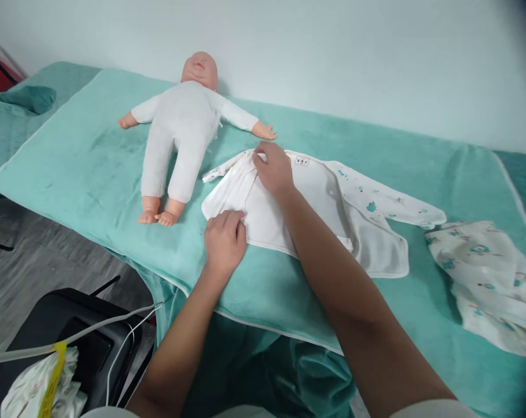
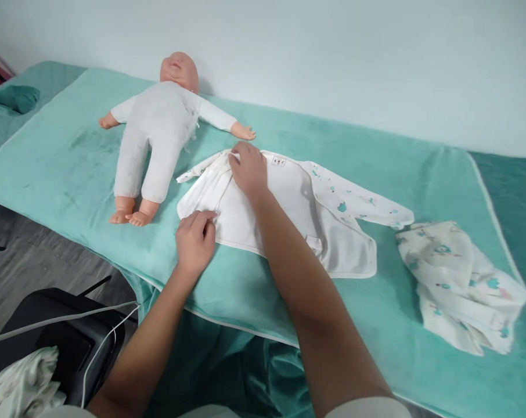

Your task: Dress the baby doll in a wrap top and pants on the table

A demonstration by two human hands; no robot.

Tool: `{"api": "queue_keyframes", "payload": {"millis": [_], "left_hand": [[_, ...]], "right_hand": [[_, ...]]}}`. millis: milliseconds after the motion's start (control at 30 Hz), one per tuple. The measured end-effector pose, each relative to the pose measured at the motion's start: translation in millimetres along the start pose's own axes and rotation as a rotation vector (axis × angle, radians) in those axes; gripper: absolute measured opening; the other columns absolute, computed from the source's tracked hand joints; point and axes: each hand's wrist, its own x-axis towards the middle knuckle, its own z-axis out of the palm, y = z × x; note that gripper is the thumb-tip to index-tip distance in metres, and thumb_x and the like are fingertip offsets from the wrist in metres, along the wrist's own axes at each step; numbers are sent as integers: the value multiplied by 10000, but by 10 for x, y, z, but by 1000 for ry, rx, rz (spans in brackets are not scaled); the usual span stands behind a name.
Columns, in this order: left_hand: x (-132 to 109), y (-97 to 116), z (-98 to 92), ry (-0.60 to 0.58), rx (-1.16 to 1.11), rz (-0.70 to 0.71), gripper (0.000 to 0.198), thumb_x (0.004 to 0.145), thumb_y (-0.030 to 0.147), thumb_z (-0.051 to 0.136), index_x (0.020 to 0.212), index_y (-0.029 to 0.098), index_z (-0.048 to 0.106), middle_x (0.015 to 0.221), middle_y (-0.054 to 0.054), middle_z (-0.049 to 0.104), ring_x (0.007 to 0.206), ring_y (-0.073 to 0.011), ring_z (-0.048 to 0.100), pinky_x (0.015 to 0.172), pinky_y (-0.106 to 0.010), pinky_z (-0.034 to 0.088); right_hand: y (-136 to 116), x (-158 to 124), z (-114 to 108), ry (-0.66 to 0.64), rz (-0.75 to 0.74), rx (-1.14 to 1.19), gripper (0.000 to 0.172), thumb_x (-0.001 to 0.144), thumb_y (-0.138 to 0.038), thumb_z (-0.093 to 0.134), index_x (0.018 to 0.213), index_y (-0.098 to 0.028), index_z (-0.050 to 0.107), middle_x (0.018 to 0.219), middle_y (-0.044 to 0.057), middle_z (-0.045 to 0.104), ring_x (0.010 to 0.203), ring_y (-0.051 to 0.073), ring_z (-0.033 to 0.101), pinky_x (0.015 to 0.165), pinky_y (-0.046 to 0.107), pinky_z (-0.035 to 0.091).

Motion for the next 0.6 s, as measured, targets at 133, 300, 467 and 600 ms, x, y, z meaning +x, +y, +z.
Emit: {"api": "queue_keyframes", "payload": {"millis": [133,300,467,600], "left_hand": [[2,-21,-56,177,-136,-132,200,1004,167,482,1032,216,674,963,-67,715,970,-227,650,899,-373,493],[134,-153,-60,237,-150,-280,235,965,136,509,1131,222,651,1189,-92,709,1171,-248,623,1053,-421,476],[288,-269,-21,157,-60,-402,297,948,143,543,1217,201,657,1309,-133,703,1285,-318,590,1118,-511,438],[319,-238,-29,78,15,-440,300,964,192,577,1247,190,679,1296,-150,722,1295,-374,598,1087,-572,448]], "right_hand": [[-7,-94,-99,88,-9,53,276,995,-258,429,1134,-218,665,1258,139,686,1272,298,587,1149,468,441],[-138,-257,-201,48,8,107,200,990,-315,465,954,-246,650,1074,85,703,1036,256,648,996,425,529],[-186,-342,-233,-12,224,92,164,958,-401,557,957,-249,619,967,58,731,922,260,662,868,421,525],[-210,-351,-235,-99,268,115,291,924,-402,615,1174,-254,600,948,30,764,945,280,689,876,432,513]]}}
